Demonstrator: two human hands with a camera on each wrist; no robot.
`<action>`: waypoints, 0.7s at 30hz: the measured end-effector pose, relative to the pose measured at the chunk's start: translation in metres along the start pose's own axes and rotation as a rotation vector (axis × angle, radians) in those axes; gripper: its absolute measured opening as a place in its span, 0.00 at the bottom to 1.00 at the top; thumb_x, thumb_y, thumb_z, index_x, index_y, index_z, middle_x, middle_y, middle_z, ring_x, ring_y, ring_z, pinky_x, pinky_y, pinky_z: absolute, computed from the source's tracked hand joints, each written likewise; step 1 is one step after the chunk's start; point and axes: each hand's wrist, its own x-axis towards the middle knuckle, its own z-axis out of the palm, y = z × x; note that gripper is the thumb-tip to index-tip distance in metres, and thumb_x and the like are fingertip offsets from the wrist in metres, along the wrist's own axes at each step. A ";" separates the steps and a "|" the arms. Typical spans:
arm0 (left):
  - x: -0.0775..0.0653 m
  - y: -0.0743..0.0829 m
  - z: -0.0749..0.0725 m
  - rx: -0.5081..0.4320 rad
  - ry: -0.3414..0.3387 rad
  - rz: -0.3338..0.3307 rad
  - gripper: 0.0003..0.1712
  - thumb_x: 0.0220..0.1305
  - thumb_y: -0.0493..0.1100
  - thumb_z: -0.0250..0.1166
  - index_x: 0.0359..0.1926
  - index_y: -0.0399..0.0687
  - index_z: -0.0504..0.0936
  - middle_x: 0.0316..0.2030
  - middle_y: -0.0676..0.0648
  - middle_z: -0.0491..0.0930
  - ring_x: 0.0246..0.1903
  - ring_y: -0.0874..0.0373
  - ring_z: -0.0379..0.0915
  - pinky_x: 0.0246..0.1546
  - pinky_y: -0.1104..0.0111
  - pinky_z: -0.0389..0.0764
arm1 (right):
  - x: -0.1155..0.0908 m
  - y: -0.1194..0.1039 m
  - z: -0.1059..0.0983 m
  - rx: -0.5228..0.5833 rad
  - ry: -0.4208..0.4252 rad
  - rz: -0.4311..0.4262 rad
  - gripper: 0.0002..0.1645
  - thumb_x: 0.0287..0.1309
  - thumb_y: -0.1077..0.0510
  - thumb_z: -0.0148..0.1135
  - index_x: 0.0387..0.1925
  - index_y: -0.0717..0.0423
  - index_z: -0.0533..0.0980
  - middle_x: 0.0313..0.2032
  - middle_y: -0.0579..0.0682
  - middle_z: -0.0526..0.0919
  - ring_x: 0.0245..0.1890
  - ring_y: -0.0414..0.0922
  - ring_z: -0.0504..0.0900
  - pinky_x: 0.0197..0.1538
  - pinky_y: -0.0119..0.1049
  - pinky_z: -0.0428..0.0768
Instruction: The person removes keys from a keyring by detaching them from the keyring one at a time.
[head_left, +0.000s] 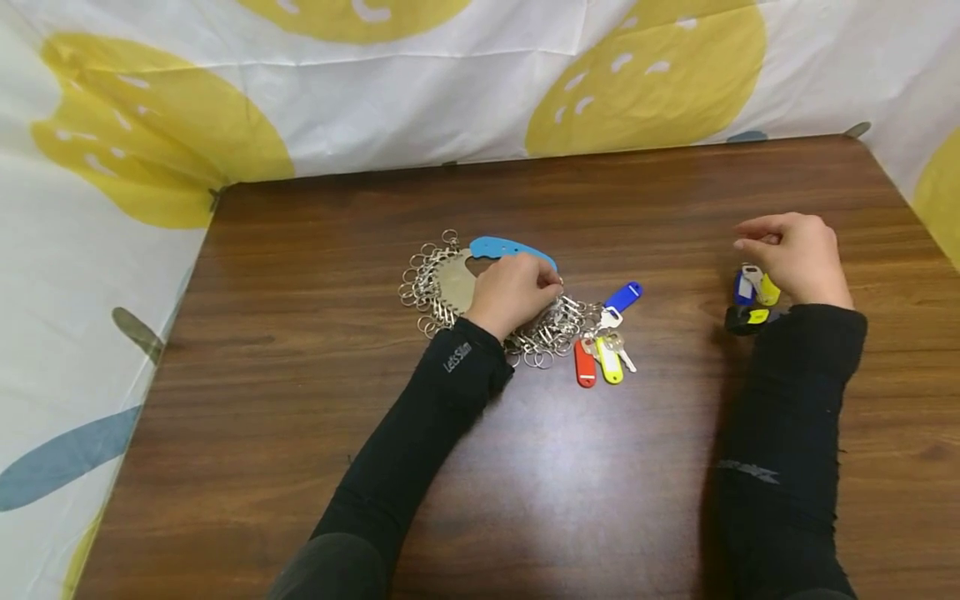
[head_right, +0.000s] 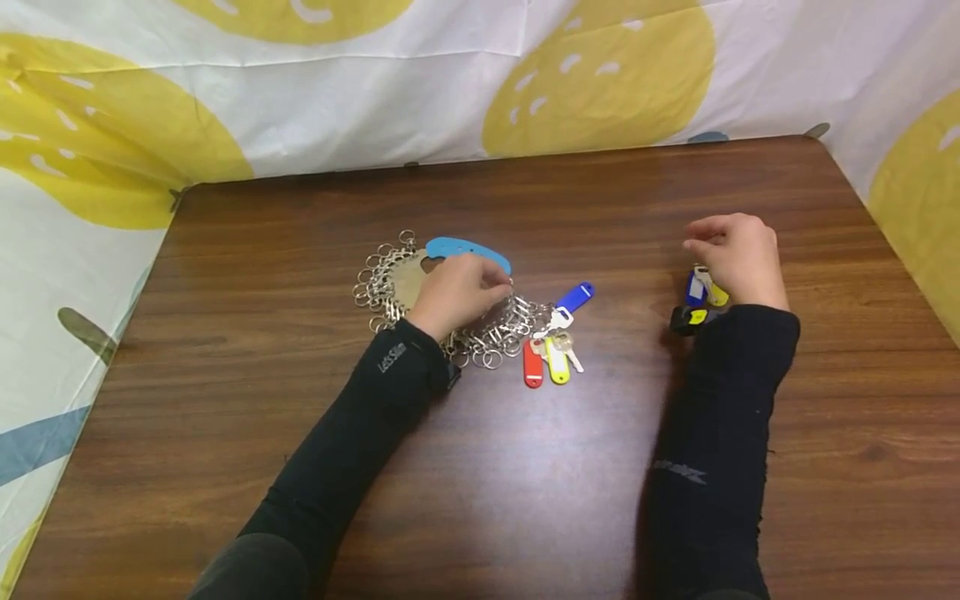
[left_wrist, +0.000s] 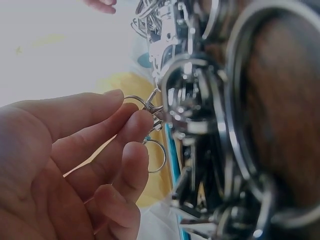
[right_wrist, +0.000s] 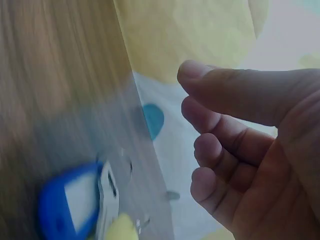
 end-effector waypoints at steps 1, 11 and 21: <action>0.000 0.000 0.000 -0.003 0.000 0.001 0.11 0.64 0.53 0.60 0.43 0.63 0.86 0.42 0.59 0.85 0.41 0.61 0.80 0.40 0.62 0.79 | 0.001 -0.003 0.001 0.000 -0.007 -0.016 0.23 0.65 0.48 0.54 0.53 0.61 0.78 0.43 0.63 0.79 0.34 0.48 0.69 0.30 0.32 0.66; -0.001 -0.001 -0.001 -0.001 0.013 0.009 0.11 0.64 0.52 0.60 0.44 0.62 0.86 0.42 0.58 0.85 0.40 0.61 0.81 0.40 0.62 0.79 | 0.013 -0.038 0.015 -0.044 -0.107 -0.152 0.18 0.62 0.55 0.59 0.49 0.62 0.79 0.45 0.65 0.81 0.40 0.54 0.75 0.39 0.40 0.69; 0.000 0.001 -0.001 -0.015 0.041 -0.020 0.09 0.64 0.54 0.60 0.38 0.64 0.86 0.36 0.59 0.85 0.33 0.61 0.79 0.35 0.63 0.78 | 0.020 -0.073 0.037 -0.100 -0.256 -0.258 0.14 0.59 0.59 0.62 0.45 0.61 0.81 0.39 0.60 0.83 0.38 0.51 0.78 0.38 0.39 0.73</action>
